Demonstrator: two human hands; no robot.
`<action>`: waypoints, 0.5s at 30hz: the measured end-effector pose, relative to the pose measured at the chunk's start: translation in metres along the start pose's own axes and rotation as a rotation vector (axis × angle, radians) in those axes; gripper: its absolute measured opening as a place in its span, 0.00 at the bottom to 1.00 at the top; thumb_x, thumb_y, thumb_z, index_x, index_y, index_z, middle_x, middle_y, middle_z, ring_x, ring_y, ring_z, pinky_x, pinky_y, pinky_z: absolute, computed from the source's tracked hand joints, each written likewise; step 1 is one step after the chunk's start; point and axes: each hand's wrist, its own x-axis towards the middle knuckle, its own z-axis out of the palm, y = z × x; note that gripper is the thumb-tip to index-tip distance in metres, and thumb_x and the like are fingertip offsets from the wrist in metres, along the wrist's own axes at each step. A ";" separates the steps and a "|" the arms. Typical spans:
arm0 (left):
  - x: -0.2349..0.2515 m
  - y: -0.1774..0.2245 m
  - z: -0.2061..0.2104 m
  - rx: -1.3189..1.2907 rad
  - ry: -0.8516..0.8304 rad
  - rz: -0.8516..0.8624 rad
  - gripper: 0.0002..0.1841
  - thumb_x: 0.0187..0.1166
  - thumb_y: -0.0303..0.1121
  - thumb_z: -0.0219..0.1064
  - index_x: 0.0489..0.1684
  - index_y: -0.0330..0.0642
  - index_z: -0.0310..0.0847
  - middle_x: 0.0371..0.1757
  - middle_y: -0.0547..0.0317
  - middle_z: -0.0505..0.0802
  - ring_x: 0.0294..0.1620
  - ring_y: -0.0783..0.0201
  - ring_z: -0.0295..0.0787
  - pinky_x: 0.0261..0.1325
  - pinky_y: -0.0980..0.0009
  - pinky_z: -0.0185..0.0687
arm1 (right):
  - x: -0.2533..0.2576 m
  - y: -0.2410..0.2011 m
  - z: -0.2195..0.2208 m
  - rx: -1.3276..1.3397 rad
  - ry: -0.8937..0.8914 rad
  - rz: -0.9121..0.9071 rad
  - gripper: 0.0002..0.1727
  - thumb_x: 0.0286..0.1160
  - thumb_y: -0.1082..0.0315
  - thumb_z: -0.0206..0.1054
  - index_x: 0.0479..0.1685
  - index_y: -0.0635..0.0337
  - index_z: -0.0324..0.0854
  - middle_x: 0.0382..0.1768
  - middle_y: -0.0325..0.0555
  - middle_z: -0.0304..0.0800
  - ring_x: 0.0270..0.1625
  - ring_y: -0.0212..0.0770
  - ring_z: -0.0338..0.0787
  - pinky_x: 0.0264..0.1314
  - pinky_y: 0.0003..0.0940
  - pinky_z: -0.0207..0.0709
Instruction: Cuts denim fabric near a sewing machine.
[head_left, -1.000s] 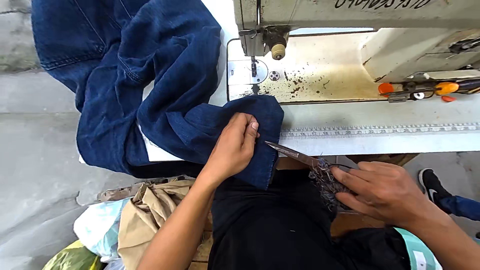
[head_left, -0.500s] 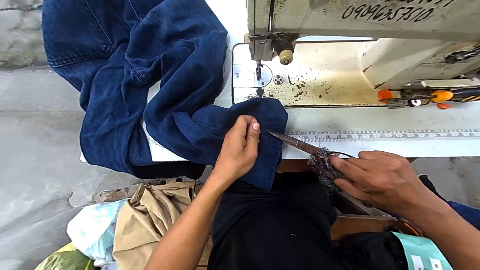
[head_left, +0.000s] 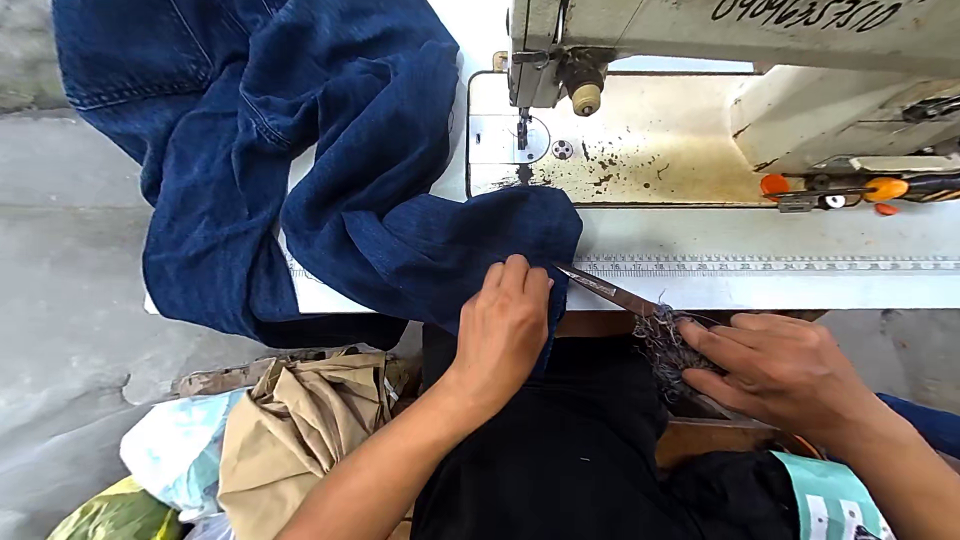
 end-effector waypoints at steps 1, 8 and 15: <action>-0.001 -0.001 0.001 0.023 -0.009 -0.027 0.10 0.83 0.33 0.63 0.37 0.37 0.88 0.36 0.49 0.87 0.38 0.49 0.90 0.29 0.59 0.84 | 0.000 0.000 0.000 -0.001 -0.003 -0.001 0.24 0.81 0.52 0.54 0.43 0.59 0.91 0.11 0.43 0.76 0.14 0.46 0.75 0.16 0.39 0.61; -0.009 -0.015 -0.031 -0.011 -0.004 -0.066 0.12 0.86 0.34 0.61 0.45 0.37 0.88 0.41 0.49 0.90 0.38 0.53 0.91 0.35 0.57 0.87 | -0.002 0.000 0.007 0.018 0.000 0.005 0.24 0.80 0.52 0.55 0.43 0.60 0.91 0.11 0.44 0.77 0.13 0.47 0.75 0.15 0.40 0.61; -0.009 -0.009 -0.012 -0.060 -0.122 -0.044 0.10 0.81 0.33 0.63 0.35 0.40 0.90 0.33 0.55 0.88 0.33 0.58 0.89 0.32 0.62 0.86 | -0.003 0.000 0.010 0.017 0.009 0.009 0.23 0.79 0.52 0.55 0.44 0.60 0.91 0.12 0.45 0.78 0.14 0.48 0.76 0.15 0.40 0.62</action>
